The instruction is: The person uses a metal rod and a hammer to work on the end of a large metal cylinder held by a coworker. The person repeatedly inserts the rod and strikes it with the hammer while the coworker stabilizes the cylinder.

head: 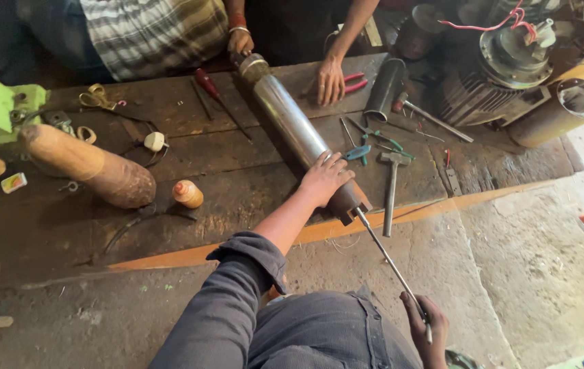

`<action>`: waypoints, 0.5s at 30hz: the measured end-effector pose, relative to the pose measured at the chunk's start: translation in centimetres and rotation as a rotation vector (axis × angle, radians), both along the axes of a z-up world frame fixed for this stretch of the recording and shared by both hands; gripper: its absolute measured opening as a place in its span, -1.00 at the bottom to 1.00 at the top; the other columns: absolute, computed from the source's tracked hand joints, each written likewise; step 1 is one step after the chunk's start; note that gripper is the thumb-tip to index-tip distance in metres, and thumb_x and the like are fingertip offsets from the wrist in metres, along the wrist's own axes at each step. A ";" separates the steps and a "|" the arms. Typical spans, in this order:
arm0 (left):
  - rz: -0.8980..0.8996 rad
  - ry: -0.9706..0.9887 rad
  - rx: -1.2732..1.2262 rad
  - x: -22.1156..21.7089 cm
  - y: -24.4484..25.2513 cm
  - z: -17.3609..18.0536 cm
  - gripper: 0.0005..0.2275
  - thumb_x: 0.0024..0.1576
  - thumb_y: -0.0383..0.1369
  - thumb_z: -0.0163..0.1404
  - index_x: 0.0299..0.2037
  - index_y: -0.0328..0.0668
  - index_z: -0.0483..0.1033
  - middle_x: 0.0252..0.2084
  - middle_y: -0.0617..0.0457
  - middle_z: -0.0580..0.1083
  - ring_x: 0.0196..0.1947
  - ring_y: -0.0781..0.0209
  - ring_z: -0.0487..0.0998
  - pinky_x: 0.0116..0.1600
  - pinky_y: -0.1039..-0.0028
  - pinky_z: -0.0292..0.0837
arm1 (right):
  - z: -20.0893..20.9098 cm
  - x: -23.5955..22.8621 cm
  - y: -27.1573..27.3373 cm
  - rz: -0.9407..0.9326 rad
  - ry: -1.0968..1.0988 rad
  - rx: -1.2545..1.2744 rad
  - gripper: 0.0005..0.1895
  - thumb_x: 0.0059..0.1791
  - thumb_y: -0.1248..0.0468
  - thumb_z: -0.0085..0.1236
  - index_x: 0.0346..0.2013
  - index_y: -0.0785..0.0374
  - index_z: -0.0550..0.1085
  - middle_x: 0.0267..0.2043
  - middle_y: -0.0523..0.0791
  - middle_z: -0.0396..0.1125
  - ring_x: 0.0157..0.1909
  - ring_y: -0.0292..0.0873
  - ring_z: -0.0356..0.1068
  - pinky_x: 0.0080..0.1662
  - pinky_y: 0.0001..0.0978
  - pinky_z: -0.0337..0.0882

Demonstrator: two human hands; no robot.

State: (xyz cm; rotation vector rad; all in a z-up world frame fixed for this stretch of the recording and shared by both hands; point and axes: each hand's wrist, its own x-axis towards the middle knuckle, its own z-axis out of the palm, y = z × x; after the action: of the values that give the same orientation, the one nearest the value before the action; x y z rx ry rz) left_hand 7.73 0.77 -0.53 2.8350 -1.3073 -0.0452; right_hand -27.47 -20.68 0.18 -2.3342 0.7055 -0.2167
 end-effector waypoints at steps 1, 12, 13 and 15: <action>0.014 -0.039 -0.037 -0.1 -0.2 -0.3 -0.22 -0.20 -0.40 0.32 0.32 0.20 0.30 0.38 0.05 0.23 0.50 -0.01 0.02 0.54 0.07 -0.23 | 0.0 0.1 -0.2 0.018 -0.005 -0.002 -0.71 -0.01 0.07 0.21 -0.30 0.26 0.63 -0.53 0.00 0.38 -0.50 -0.14 0.38 -0.34 -0.32 0.33; 0.142 -0.018 -0.068 -0.9 -0.8 -0.7 -0.46 0.03 -0.46 0.09 0.25 0.26 0.35 0.39 0.13 0.23 0.53 0.08 -0.01 0.55 0.10 -0.22 | 0.0 0.4 -1.6 0.148 -0.033 0.012 -0.69 0.01 0.03 0.14 -0.30 0.21 0.64 -0.52 -0.03 0.40 -0.49 -0.13 0.43 -0.35 -0.30 0.35; 0.153 -0.019 -0.079 -1.1 -0.9 -0.4 -0.47 0.04 -0.46 0.09 0.24 0.27 0.35 0.39 0.13 0.23 0.53 0.08 -0.02 0.55 0.09 -0.22 | 0.1 0.4 -1.7 0.157 -0.041 0.009 -0.68 0.01 0.03 0.14 -0.31 0.20 0.64 -0.52 -0.04 0.40 -0.48 -0.13 0.44 -0.35 -0.31 0.35; 0.173 -0.024 -0.101 -1.2 -1.1 0.2 -0.48 0.06 -0.47 0.09 0.23 0.28 0.35 0.40 0.14 0.23 0.54 0.09 -0.03 0.55 0.09 -0.22 | 0.4 0.6 -1.7 0.157 -0.022 0.008 -0.68 0.01 0.02 0.14 -0.31 0.20 0.65 -0.53 -0.03 0.40 -0.49 -0.13 0.44 -0.35 -0.31 0.35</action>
State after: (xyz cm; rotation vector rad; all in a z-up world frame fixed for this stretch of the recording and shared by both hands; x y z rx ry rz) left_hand 6.52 -0.31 -0.31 2.8575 -1.0320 0.0559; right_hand -26.88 -22.43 0.63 -2.3628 0.5079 -0.1683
